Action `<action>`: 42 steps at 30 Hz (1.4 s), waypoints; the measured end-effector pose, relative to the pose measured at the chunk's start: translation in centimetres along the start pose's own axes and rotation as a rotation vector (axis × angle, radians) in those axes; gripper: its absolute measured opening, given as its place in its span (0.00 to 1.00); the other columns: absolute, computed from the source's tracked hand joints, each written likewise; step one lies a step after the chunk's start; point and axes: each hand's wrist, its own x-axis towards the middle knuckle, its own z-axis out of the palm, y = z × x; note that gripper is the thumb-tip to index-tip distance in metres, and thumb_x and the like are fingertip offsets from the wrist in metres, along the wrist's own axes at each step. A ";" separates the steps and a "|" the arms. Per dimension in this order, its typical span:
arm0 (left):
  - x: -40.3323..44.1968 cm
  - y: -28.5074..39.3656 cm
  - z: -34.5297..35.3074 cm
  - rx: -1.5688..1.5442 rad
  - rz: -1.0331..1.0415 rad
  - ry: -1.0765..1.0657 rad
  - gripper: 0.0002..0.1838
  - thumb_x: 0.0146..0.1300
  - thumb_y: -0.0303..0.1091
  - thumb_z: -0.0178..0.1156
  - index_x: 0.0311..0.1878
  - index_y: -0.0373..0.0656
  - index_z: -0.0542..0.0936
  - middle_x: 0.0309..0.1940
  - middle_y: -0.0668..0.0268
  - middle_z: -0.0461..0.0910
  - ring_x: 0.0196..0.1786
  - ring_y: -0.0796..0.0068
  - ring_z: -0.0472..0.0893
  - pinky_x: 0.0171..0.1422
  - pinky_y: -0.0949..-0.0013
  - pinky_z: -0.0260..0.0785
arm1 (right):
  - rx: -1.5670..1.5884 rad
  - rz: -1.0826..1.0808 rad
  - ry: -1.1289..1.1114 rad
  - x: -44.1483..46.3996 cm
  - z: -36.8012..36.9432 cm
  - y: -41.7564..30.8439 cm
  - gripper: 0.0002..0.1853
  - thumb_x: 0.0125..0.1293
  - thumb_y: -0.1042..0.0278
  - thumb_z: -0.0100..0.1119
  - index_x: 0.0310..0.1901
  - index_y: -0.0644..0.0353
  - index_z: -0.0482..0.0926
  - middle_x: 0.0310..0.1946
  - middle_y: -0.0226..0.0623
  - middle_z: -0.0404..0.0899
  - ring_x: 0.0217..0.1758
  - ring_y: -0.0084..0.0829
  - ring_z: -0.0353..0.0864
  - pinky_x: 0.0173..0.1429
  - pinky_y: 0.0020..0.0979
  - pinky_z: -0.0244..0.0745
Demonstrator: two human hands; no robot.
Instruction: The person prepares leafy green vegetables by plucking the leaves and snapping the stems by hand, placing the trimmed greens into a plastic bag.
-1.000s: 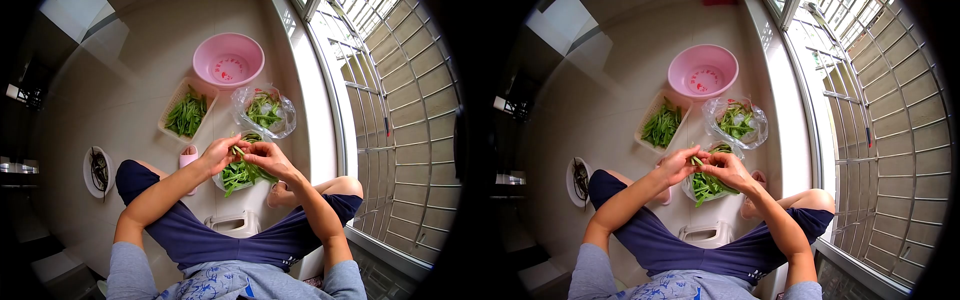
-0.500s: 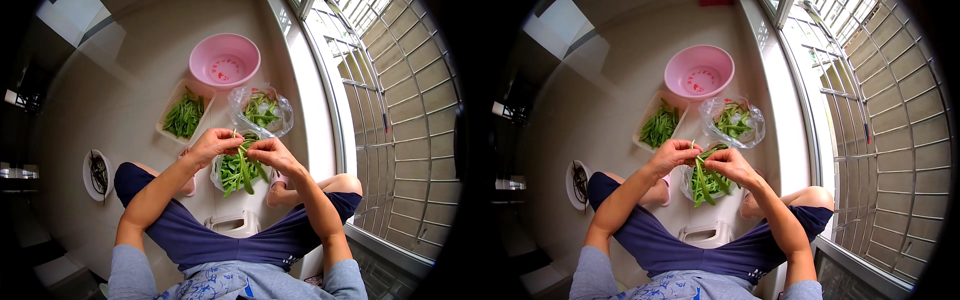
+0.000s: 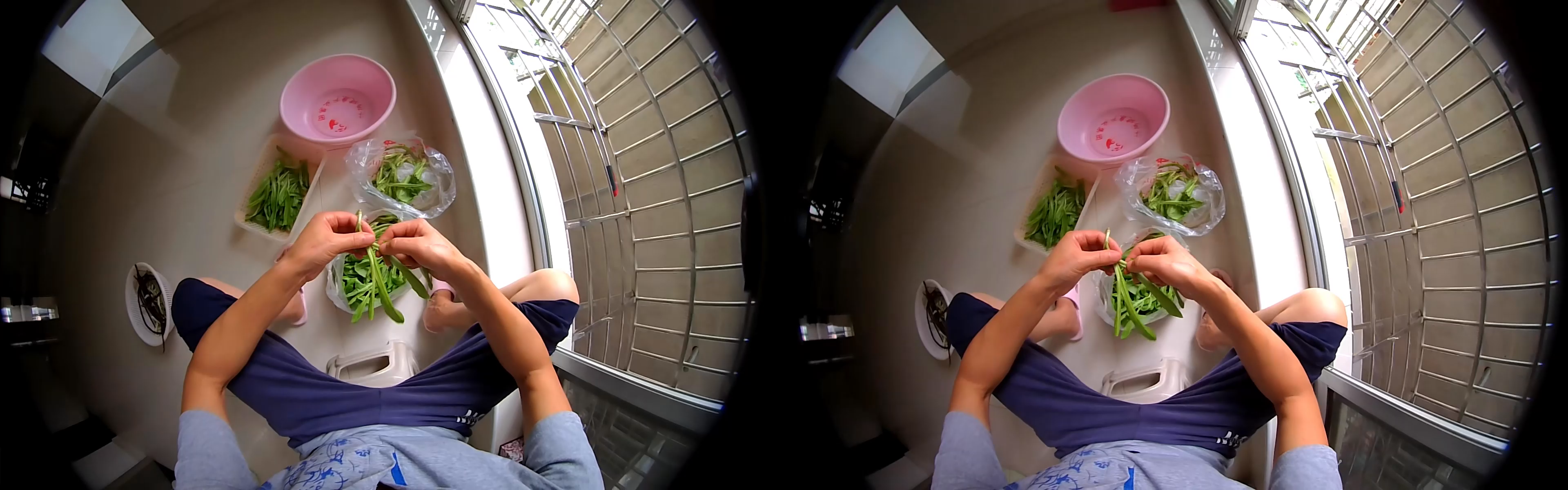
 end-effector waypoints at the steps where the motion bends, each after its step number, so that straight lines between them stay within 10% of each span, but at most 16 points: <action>1: 0.0 0.0 0.0 0.000 0.000 -0.005 0.05 0.50 0.27 0.57 0.29 0.36 0.75 0.24 0.67 0.75 0.27 0.81 0.73 0.34 0.79 0.66 | 0.104 0.033 -0.022 0.2 -0.1 0.3 0.06 0.51 0.69 0.51 0.26 0.62 0.74 0.15 0.24 0.67 0.13 0.12 0.56 0.16 0.15 0.47; 22: -0.1 0.2 0.3 0.033 0.131 -0.020 0.05 0.50 0.25 0.56 0.31 0.35 0.75 0.24 0.68 0.75 0.28 0.83 0.71 0.34 0.81 0.64 | 0.580 0.161 -0.147 0.7 0.0 1.3 0.07 0.53 0.67 0.47 0.25 0.61 0.70 0.17 0.30 0.68 0.15 0.19 0.60 0.17 0.18 0.54; 31: 0.8 -1.2 0.5 0.079 0.132 0.071 0.05 0.49 0.24 0.57 0.30 0.35 0.76 0.24 0.68 0.75 0.28 0.83 0.72 0.35 0.80 0.64 | 0.346 -0.045 0.333 1.6 1.6 2.4 0.05 0.49 0.70 0.47 0.24 0.59 0.73 0.14 0.25 0.66 0.11 0.14 0.56 0.15 0.17 0.46; 33: 0.8 -1.3 0.3 0.060 0.120 0.069 0.05 0.49 0.24 0.56 0.31 0.35 0.75 0.25 0.68 0.75 0.29 0.82 0.73 0.36 0.79 0.65 | 0.376 0.007 0.400 1.3 0.9 2.4 0.06 0.53 0.70 0.46 0.24 0.61 0.71 0.16 0.28 0.68 0.17 0.18 0.65 0.21 0.17 0.58; 42: 0.6 -1.2 -0.5 -0.386 -0.038 -0.003 0.05 0.52 0.27 0.55 0.33 0.38 0.75 0.28 0.65 0.75 0.33 0.76 0.75 0.41 0.73 0.66 | 0.427 0.090 0.022 0.8 1.1 1.3 0.07 0.60 0.65 0.45 0.30 0.58 0.68 0.23 0.27 0.69 0.19 0.15 0.63 0.18 0.14 0.52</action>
